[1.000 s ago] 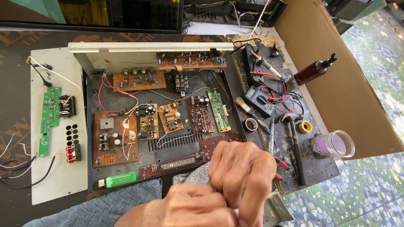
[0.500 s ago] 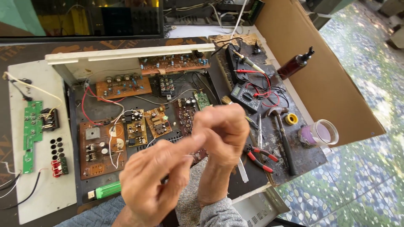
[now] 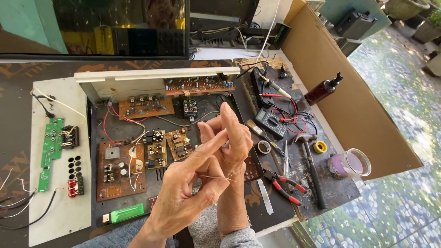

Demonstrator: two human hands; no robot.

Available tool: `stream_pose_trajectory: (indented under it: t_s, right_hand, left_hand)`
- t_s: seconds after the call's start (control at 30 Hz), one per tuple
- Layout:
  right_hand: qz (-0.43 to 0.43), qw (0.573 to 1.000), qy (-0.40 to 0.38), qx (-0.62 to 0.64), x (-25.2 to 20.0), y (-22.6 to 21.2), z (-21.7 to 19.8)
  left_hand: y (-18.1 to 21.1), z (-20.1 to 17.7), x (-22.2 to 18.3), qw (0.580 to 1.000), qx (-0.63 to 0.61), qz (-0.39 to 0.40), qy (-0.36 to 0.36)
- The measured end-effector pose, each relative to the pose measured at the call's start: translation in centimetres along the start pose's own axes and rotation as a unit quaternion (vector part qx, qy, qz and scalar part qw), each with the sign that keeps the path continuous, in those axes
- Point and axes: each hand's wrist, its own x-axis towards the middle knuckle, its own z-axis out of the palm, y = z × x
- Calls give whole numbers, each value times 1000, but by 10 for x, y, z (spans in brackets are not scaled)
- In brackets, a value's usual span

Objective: Repairing an electronic device by twisting wires and inspecting internal circuit boards

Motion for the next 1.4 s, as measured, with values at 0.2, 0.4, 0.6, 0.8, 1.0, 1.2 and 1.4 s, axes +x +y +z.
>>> stream_pose_trajectory:
  t_s: [0.2,0.4,0.6,0.8,1.0,1.2,1.4]
  right_hand:
    - [21,998,-46,44,-5,15,-1]
    - [18,996,-81,35,-19,28,1]
    - [61,994,-92,6,-11,18,0]
    - [95,987,-19,127,-12,17,-12]
    - [12,987,-123,106,-4,16,-16]
    - [-5,976,-178,124,7,2,-21]
    - [60,951,-146,264,8,-4,-24]
  left_hand:
    - [3,-3,7,1000,-11,0,8]
    - [-6,-3,5,999,-27,14,28]
    - [-5,-5,8,997,-45,18,64]
    - [-9,-8,7,992,31,45,115]
    - [-28,-9,5,980,14,56,190]
    - [-24,-9,8,969,31,67,234]
    - [-8,-12,5,967,103,87,216]
